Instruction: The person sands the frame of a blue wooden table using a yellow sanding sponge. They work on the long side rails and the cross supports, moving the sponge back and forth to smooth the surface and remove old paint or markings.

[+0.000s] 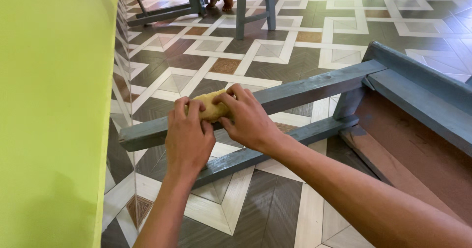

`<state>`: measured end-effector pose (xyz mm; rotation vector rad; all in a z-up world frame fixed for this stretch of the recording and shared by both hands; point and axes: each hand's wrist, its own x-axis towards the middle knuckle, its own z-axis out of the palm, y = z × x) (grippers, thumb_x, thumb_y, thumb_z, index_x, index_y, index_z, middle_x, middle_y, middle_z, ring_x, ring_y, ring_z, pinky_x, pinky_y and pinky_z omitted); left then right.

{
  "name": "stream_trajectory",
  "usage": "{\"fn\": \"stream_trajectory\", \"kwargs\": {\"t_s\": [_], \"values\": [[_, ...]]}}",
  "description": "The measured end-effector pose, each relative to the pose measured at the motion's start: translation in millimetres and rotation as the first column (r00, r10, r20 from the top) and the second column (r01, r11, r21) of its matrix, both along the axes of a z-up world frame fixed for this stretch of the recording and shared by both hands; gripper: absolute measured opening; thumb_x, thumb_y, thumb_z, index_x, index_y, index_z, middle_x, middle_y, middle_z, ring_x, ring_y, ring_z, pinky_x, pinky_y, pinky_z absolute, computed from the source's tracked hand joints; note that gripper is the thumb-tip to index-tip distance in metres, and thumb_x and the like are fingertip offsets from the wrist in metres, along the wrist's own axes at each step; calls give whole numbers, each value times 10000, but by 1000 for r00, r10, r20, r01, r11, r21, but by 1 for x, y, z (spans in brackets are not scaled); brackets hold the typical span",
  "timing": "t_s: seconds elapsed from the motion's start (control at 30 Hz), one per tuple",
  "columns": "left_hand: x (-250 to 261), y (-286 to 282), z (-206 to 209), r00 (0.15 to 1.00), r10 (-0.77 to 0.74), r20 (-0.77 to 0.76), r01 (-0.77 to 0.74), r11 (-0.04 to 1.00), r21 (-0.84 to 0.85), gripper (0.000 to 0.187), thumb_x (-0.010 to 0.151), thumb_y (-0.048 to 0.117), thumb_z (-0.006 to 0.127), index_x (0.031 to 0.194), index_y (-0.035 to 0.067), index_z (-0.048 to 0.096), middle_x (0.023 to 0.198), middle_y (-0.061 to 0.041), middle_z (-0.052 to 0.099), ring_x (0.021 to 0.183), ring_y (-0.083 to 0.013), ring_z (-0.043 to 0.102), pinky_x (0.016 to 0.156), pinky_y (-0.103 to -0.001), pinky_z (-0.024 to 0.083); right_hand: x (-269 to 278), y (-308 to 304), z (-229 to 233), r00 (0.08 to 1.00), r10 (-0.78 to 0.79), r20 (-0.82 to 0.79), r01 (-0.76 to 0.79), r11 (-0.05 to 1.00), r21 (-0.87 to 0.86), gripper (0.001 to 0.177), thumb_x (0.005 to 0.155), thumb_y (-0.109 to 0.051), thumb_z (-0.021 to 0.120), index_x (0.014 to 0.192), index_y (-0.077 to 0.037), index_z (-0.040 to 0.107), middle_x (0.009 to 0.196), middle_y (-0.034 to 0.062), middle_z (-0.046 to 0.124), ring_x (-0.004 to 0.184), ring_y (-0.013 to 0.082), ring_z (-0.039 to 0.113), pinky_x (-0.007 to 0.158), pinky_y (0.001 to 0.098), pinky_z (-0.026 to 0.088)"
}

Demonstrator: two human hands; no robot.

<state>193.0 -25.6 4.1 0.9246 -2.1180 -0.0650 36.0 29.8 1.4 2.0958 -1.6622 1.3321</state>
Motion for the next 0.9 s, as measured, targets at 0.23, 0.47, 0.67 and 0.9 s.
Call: {"fn": "stream_trajectory", "kwargs": {"t_s": [0.23,0.47,0.67,0.9], "values": [[37,19,-14,999,42,-3,-42,992,-123,288,842,22,641,1129,33,658,1328,-178,530,1199,-399,539,945,-499,500,23,4,-10,991,82,-110,-83,997,1,385,838,-86,760,1181,-49,590,1171,124,563,1091,335,604,943,429,532],[70,19,-36,990,135,-49,-142,975,-172,166,877,31,681,1039,24,715,1196,-108,602,1133,-331,595,915,-459,524,51,-8,-28,964,130,-230,-143,989,-40,317,881,-66,708,1187,-85,628,1125,88,606,1035,294,646,847,407,573],[96,8,-60,974,223,-42,-226,972,-71,174,862,42,708,1032,28,739,1110,-71,625,1043,-295,613,853,-431,539,74,-28,-53,945,182,-273,-198,980,-31,318,856,-50,686,1168,-83,641,1112,93,616,1021,301,657,820,415,575],[92,-16,-79,961,264,-81,-270,961,-64,134,845,33,704,975,39,735,1084,-80,627,1019,-310,610,841,-446,531,81,-57,-81,957,169,-236,-184,982,-45,335,814,-36,701,1141,-82,647,1033,95,620,976,317,674,797,433,575]]}}
